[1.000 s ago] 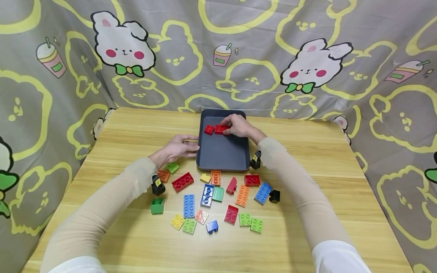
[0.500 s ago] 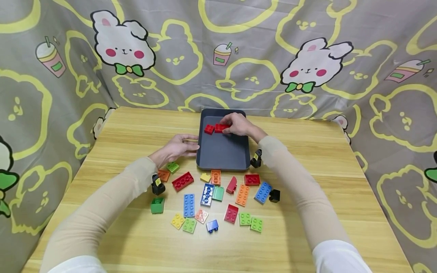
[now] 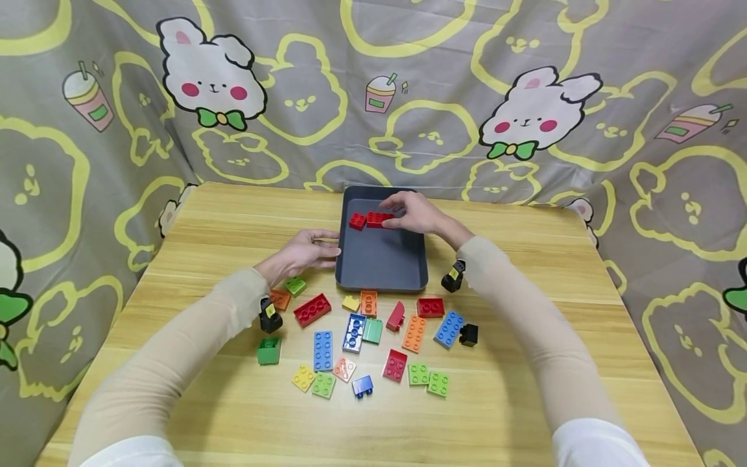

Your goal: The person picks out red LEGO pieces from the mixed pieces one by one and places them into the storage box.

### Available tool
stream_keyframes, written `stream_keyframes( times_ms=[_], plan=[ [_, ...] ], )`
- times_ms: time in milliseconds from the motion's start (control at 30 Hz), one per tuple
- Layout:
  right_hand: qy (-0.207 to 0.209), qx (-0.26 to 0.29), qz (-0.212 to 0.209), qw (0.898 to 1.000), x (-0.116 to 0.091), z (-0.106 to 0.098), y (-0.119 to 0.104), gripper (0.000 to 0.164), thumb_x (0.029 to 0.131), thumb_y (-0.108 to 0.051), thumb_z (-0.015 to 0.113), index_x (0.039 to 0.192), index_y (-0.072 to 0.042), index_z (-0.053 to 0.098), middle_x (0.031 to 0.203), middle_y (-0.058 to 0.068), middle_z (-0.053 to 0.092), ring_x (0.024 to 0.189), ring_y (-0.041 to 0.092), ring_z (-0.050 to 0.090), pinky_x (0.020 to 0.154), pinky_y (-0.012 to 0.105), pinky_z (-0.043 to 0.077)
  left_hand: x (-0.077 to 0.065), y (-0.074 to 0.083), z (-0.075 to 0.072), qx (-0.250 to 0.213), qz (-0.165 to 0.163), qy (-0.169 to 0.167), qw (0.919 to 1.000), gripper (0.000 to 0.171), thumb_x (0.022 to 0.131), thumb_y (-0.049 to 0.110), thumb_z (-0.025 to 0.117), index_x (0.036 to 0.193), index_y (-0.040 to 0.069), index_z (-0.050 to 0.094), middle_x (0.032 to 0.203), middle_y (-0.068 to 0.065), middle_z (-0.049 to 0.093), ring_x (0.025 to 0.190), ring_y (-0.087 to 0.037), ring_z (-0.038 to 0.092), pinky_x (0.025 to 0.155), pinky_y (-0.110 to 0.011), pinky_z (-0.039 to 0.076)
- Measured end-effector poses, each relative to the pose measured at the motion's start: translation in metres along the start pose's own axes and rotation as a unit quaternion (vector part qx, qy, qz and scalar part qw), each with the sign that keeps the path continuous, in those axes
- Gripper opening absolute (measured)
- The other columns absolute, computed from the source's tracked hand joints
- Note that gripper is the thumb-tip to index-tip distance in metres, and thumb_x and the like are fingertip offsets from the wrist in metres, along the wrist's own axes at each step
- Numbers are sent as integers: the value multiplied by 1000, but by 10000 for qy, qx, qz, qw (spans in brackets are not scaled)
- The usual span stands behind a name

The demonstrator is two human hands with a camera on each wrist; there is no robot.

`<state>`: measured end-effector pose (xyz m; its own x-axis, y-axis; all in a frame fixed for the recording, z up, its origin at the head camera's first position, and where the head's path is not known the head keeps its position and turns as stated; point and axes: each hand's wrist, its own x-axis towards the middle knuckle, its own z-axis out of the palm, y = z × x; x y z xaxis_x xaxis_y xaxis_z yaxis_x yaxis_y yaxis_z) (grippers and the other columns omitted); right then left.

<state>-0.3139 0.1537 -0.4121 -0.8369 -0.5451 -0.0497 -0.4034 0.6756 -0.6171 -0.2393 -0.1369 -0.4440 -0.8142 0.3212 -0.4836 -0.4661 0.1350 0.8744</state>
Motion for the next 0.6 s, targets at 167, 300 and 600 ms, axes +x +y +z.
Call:
stream_keyframes(
  times_ms=[167,300,600],
  plan=[
    [69,69,-143,9998,-13,-4,-4,51,93,-27,82,137,-5,69,138,15,70,127,33,67,112,49,60,0,0,-1,30,41,-30,10000,59,103,-4,60,159,0,40,154,-31,50,136,-39,61,106,-37,63],
    [50,99,-253,9996,-24,-6,-6,53,92,-28,83,137,-4,68,138,16,69,127,34,66,112,50,60,1,-1,-1,75,72,-15,9999,60,103,-3,61,159,-1,40,154,-31,50,129,-33,66,104,-35,65],
    [126,178,-551,9982,-54,-11,-9,54,91,-26,85,136,-2,68,131,19,69,120,40,65,108,55,61,1,0,-1,-8,-10,-15,10000,60,103,-5,60,159,1,41,154,-30,51,141,-43,56,109,-39,62]
  ],
)
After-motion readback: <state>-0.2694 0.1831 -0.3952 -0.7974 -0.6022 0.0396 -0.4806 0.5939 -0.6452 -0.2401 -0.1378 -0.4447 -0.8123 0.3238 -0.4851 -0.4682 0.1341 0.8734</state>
